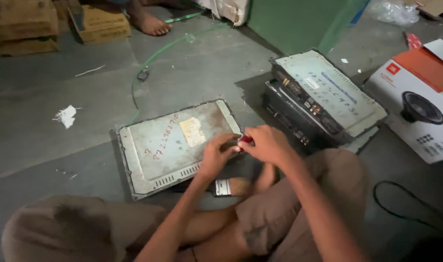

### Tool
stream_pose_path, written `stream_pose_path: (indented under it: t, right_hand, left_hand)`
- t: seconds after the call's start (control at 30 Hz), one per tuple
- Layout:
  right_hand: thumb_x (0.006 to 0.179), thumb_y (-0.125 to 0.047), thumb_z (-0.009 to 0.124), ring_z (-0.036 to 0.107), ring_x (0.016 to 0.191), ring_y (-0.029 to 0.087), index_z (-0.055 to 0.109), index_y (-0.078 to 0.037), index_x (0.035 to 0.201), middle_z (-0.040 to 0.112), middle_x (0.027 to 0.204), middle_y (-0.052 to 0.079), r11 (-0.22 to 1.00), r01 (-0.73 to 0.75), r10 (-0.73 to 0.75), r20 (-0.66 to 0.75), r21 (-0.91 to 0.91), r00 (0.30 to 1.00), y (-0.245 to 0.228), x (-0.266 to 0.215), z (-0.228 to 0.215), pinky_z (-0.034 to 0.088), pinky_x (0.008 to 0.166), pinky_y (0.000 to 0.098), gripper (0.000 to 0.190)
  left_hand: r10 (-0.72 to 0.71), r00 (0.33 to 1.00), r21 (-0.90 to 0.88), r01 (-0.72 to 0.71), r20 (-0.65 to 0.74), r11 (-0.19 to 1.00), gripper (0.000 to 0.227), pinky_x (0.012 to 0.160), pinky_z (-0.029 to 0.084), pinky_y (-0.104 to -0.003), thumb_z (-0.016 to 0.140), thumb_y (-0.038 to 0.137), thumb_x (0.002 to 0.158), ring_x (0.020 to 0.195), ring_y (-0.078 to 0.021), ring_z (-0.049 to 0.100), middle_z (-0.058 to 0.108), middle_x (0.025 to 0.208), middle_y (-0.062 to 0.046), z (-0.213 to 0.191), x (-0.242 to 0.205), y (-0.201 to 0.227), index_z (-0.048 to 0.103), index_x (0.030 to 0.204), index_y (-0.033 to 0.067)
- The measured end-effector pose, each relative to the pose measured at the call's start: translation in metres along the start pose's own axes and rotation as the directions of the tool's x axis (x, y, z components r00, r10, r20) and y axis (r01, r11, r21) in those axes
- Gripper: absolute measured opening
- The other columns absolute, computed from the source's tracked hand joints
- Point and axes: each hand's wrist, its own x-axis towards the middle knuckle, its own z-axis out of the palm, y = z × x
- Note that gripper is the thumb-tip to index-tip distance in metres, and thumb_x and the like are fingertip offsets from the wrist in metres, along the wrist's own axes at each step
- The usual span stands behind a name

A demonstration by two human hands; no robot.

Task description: The person sits on the floor and uses a screwdriver to remove screws from the metal casing of an electronic device. They then use a paintbrush to clean the surface of the casing and place it on a stack of similar devices.

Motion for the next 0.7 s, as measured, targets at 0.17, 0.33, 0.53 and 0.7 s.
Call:
stream_pose_path:
  t: [0.17, 0.33, 0.53, 0.7]
  right_hand:
    - [0.085, -0.053, 0.075, 0.071, 0.076, 0.038, 0.076, -0.013, 0.086, 0.072, 0.078, 0.013, 0.991, -0.131, 0.129, -0.038, -0.04, 0.991, -0.035, 0.0, -0.003, 0.055, 0.067, 0.0494, 0.04]
    - [0.079, -0.028, 0.075, 0.07, 0.078, 0.04, 0.073, -0.006, 0.103, 0.072, 0.088, 0.015, 0.964, 0.219, -0.167, -0.299, 0.151, 0.94, -0.016, -0.005, -0.012, 0.055, 0.062, 0.0493, 0.033]
    - [0.078, -0.032, 0.081, 0.071, 0.067, 0.037, 0.075, -0.008, 0.08, 0.07, 0.072, 0.015, 0.987, -0.094, 0.098, -0.027, 0.134, 0.995, -0.016, 0.008, -0.006, 0.056, 0.061, 0.0471, 0.025]
    - [0.088, -0.051, 0.081, 0.069, 0.069, 0.041, 0.075, -0.007, 0.076, 0.069, 0.071, 0.017, 0.978, -0.164, 0.153, -0.091, -0.13, 0.984, -0.027, 0.003, 0.002, 0.054, 0.062, 0.05, 0.046]
  left_hand:
    - [-0.165, 0.986, 0.053, 0.164, 0.006, 0.985, 0.033, 0.082, 0.057, -0.034, 0.074, 0.004, 0.085, 0.093, -0.0241, 0.074, 0.075, 0.107, -0.012, 0.001, 0.001, -0.009, 0.071, 0.118, 0.005]
    - [-0.066, 0.997, 0.207, 0.059, 0.028, 0.977, 0.036, 0.082, 0.054, -0.037, 0.077, 0.008, 0.086, 0.092, -0.0327, 0.069, 0.072, 0.106, -0.016, 0.01, -0.005, -0.018, 0.071, 0.121, 0.0044]
    - [-0.001, 0.999, 0.19, -0.008, 0.045, 0.982, 0.033, 0.082, 0.054, -0.039, 0.074, 0.008, 0.085, 0.094, -0.0319, 0.069, 0.071, 0.109, -0.016, 0.006, 0.002, -0.013, 0.071, 0.117, 0.002]
    - [-0.243, 0.97, 0.248, 0.231, 0.019, 0.941, 0.026, 0.074, 0.055, -0.039, 0.076, 0.011, 0.083, 0.081, -0.0316, 0.071, 0.073, 0.097, -0.015, 0.011, -0.002, -0.012, 0.072, 0.108, 0.0033]
